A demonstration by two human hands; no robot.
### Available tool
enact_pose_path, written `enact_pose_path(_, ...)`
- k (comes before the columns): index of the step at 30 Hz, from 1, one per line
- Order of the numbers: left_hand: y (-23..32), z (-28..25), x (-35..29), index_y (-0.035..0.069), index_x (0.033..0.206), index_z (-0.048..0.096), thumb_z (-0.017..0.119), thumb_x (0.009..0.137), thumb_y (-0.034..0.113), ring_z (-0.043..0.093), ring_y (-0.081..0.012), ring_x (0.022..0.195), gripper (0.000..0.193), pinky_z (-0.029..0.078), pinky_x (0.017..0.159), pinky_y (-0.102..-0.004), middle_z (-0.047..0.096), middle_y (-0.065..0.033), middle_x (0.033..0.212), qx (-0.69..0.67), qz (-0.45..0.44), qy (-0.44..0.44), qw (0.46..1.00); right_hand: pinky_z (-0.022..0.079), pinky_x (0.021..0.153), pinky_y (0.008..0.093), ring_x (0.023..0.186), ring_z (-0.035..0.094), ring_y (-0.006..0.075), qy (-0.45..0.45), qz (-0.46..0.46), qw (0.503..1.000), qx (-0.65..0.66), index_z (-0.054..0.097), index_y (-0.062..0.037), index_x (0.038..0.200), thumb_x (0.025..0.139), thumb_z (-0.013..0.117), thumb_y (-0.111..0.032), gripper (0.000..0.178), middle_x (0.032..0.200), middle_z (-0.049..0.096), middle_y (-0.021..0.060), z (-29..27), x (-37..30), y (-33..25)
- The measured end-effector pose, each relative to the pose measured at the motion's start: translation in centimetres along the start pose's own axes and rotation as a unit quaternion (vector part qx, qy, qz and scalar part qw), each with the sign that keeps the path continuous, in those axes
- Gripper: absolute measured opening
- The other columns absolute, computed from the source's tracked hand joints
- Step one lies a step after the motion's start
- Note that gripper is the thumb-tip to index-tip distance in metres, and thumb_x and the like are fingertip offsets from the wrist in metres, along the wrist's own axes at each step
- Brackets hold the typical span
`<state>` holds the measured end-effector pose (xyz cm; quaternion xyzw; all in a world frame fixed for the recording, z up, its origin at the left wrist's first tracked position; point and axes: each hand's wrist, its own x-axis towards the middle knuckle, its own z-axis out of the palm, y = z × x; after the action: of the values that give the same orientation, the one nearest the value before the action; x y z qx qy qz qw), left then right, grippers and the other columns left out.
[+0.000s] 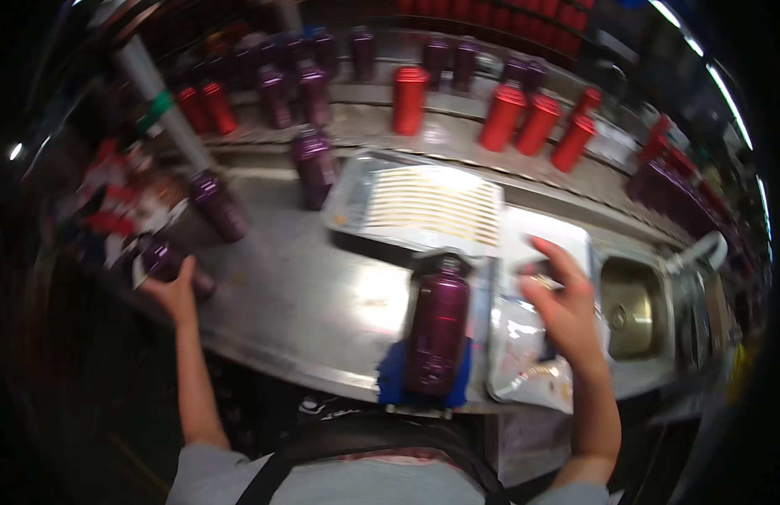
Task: Applying decorative labels and brand stickers to purple bottles on a manufacturing production line.
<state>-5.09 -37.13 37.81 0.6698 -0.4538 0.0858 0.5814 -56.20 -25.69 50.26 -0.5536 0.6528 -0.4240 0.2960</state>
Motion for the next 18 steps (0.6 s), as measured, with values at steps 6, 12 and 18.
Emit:
enact_pose_path(6, -2.7, 3.4, 1.0, -0.002, 0.136, 0.03, 0.085, 0.064, 0.015, 0.046, -0.0262, 0.117, 0.092, 0.038, 0.101, -0.0376, 0.042, -0.0176, 0.131, -0.128, -0.055, 0.015, 0.99, 0.034, 0.052, 0.0159, 0.061, 0.044, 0.0013, 0.049, 0.062, 0.996, 0.052, 0.054, 0.0006, 0.127, 0.085, 0.061, -0.01, 0.044, 0.09, 0.059, 0.0017, -3.5, -1.8, 1.4)
enact_pose_path(12, -4.7, 5.5, 0.9, -0.004, 0.134, 0.03, 0.086, 0.065, 0.015, 0.05, -0.0256, 0.111, 0.091, 0.042, 0.096, -0.0374, 0.044, -0.0178, 0.128, -0.13, -0.098, -0.028, 0.986, 0.041, 0.061, 0.0166, 0.07, 0.05, 0.0033, 0.051, 0.099, 0.991, 0.069, 0.056, 0.001, 0.124, 0.085, 0.06, -0.001, 0.039, 0.09, 0.059, 0.0009, -3.7, -1.4, 3.4)
enact_pose_path(18, 3.9, 4.9, 0.8, -0.005, 0.144, 0.02, 0.072, 0.08, 0.009, 0.027, -0.0293, 0.138, 0.084, 0.018, 0.115, -0.0405, 0.024, -0.0209, 0.149, -0.099, 0.098, 0.037, 0.99, 0.047, 0.079, 0.0214, 0.089, 0.06, 0.0106, 0.071, 0.114, 0.989, 0.066, 0.056, 0.0025, 0.124, 0.085, 0.061, 0.0, 0.04, 0.099, 0.062, 0.0073, -4.0, -1.0, 6.7)
